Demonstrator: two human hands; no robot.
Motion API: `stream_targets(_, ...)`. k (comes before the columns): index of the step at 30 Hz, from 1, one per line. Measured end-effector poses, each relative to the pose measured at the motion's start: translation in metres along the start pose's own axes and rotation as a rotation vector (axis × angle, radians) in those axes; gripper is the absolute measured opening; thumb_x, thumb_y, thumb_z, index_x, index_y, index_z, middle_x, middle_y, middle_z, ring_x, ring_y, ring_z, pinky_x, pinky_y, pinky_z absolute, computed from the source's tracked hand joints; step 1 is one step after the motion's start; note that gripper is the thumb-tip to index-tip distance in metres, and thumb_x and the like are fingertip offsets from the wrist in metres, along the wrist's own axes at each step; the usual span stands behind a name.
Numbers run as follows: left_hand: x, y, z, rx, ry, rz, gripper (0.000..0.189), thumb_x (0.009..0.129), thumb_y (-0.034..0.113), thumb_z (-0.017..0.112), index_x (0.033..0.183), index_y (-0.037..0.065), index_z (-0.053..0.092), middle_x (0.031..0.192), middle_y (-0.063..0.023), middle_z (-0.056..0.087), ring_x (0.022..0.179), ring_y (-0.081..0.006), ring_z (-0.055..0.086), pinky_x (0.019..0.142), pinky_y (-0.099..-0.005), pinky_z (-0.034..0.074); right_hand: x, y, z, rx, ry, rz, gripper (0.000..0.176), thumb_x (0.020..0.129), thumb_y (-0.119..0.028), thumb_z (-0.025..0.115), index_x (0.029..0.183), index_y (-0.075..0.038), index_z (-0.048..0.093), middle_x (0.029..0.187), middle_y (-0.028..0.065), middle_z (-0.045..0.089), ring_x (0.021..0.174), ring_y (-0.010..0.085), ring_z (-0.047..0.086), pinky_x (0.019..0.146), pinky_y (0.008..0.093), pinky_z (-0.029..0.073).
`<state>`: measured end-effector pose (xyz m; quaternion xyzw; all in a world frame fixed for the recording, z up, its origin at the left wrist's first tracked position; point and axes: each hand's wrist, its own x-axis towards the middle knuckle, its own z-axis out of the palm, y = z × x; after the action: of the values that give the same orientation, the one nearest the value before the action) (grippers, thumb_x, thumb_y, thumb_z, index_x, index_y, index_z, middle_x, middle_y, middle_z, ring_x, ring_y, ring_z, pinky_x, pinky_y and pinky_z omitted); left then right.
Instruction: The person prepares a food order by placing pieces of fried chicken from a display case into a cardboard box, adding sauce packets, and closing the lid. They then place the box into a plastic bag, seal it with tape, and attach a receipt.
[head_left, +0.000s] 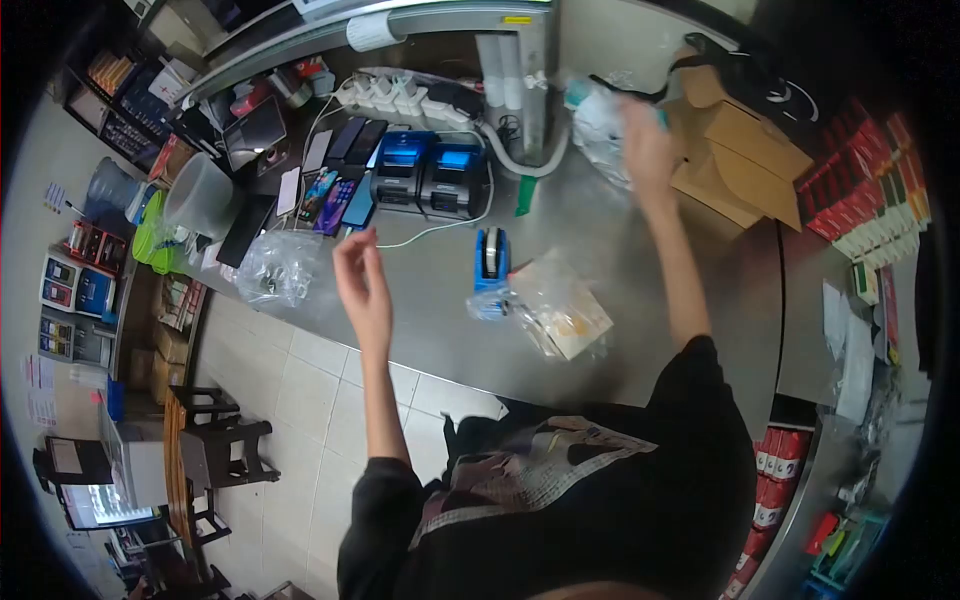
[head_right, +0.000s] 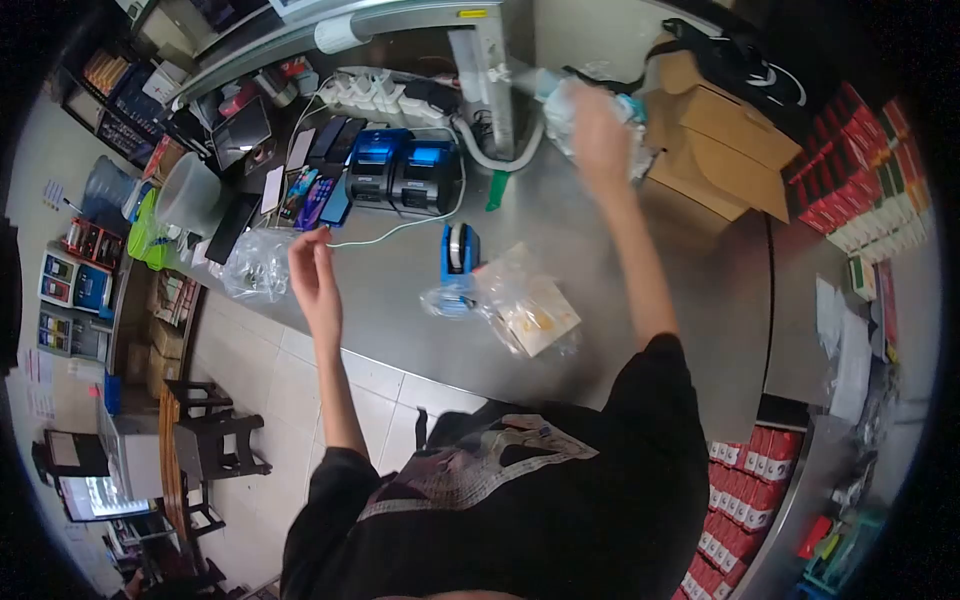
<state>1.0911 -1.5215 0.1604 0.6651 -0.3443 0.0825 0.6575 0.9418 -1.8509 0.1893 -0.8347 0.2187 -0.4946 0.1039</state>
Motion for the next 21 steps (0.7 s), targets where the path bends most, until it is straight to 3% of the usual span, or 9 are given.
stream_targets(3, 0.037, -0.045, -0.03, 0.059, -0.045, -0.156, 0.013, 0.091, 0.01, 0.046, 0.1, 0.003, 0.051, 0.107, -0.0099, 0.054, 0.095, -0.0146, 0.052, 0.083, -0.0282, 0.041, 0.036, 0.098, 0.047, -0.466, 0.116, -0.041, 0.024, 0.086, -0.014, 0.044, 0.104, -0.003, 0.055, 0.094, 0.0158, 0.057, 0.087, 0.0374, 0.053, 0.07, 0.0444, 0.043)
stream_targets(5, 0.058, -0.075, -0.04, 0.044, -0.103, -0.153, 0.013, 0.089, 0.01, 0.049, 0.1, 0.003, 0.052, 0.107, -0.0084, 0.053, 0.1, -0.0146, 0.051, 0.083, -0.0279, 0.04, 0.027, 0.172, 0.085, -0.518, -0.392, 0.26, 0.032, 0.087, -0.021, 0.046, 0.114, -0.005, 0.051, 0.11, 0.0161, 0.054, 0.103, 0.0391, 0.048, 0.083, 0.0421, 0.041)
stream_targets(7, 0.086, -0.101, -0.042, 0.15, -0.223, -0.131, 0.016, 0.087, 0.01, 0.052, 0.102, 0.003, 0.051, 0.11, -0.0087, 0.052, 0.103, -0.0151, 0.049, 0.083, -0.0279, 0.041, -0.007, 0.236, 0.121, -0.081, -0.262, 0.263, 0.04, 0.089, -0.028, 0.046, 0.122, -0.005, 0.046, 0.126, 0.0179, 0.045, 0.118, 0.0379, 0.039, 0.095, 0.04, 0.034)
stream_targets(9, 0.13, -0.12, -0.035, 0.083, -0.269, -0.098, 0.022, 0.086, 0.01, 0.054, 0.106, 0.003, 0.049, 0.113, -0.0092, 0.051, 0.105, -0.0163, 0.048, 0.084, -0.0293, 0.042, 0.001, 0.128, 0.076, -0.36, -0.422, 0.506, 0.041, 0.091, -0.029, 0.044, 0.124, -0.005, 0.045, 0.135, 0.0194, 0.035, 0.127, 0.0344, 0.03, 0.101, 0.0385, 0.029)
stream_targets(11, 0.182, -0.133, -0.025, 0.098, -0.253, 0.015, 0.029, 0.086, 0.012, 0.055, 0.112, 0.003, 0.047, 0.117, -0.0105, 0.048, 0.108, -0.0191, 0.047, 0.087, -0.032, 0.041, -0.023, 0.085, 0.054, -0.277, -0.122, 0.212, 0.033, 0.09, -0.024, 0.046, 0.114, -0.003, 0.052, 0.124, 0.0172, 0.048, 0.118, 0.0324, 0.042, 0.097, 0.0369, 0.032)
stream_targets(15, 0.289, -0.173, 0.031, -0.02, -0.129, 0.211, 0.054, 0.082, 0.027, 0.062, 0.123, 0.002, 0.036, 0.12, -0.0175, 0.042, 0.111, -0.0289, 0.045, 0.094, -0.0378, 0.036, -0.062, -0.12, 0.017, 0.171, 0.066, 0.448, 0.015, 0.087, -0.01, 0.049, 0.085, 0.004, 0.056, 0.081, 0.011, 0.057, 0.077, 0.015, 0.053, 0.071, 0.0258, 0.041)
stream_targets(16, 0.304, -0.17, 0.048, -0.133, -0.166, 0.109, 0.056, 0.081, 0.029, 0.063, 0.122, 0.002, 0.037, 0.119, -0.0183, 0.04, 0.106, -0.0283, 0.047, 0.091, -0.0386, 0.038, -0.075, -0.165, 0.019, 0.201, 0.023, 0.483, 0.013, 0.085, -0.007, 0.05, 0.081, 0.004, 0.057, 0.074, 0.0096, 0.057, 0.069, 0.0152, 0.053, 0.066, 0.0266, 0.041)
stream_targets(19, 0.333, -0.176, 0.094, 0.225, -0.029, 0.452, 0.068, 0.073, 0.031, 0.068, 0.121, -0.002, 0.032, 0.111, -0.0211, 0.041, 0.1, -0.0333, 0.047, 0.087, -0.0418, 0.037, -0.111, -0.236, 0.052, 0.311, -0.234, 0.299, 0.012, 0.083, -0.006, 0.052, 0.077, 0.003, 0.057, 0.072, 0.0086, 0.057, 0.065, 0.0157, 0.052, 0.061, 0.0271, 0.041)
stream_targets(21, 0.322, -0.142, 0.11, -0.164, -0.063, 0.115, 0.067, 0.071, 0.024, 0.068, 0.118, -0.004, 0.029, 0.109, -0.0274, 0.044, 0.096, -0.0401, 0.045, 0.088, -0.0431, 0.035, -0.121, -0.254, 0.087, 0.276, -0.362, 0.46, 0.014, 0.083, -0.007, 0.054, 0.075, 0.003, 0.057, 0.071, 0.0089, 0.057, 0.063, 0.0172, 0.053, 0.06, 0.0284, 0.042)
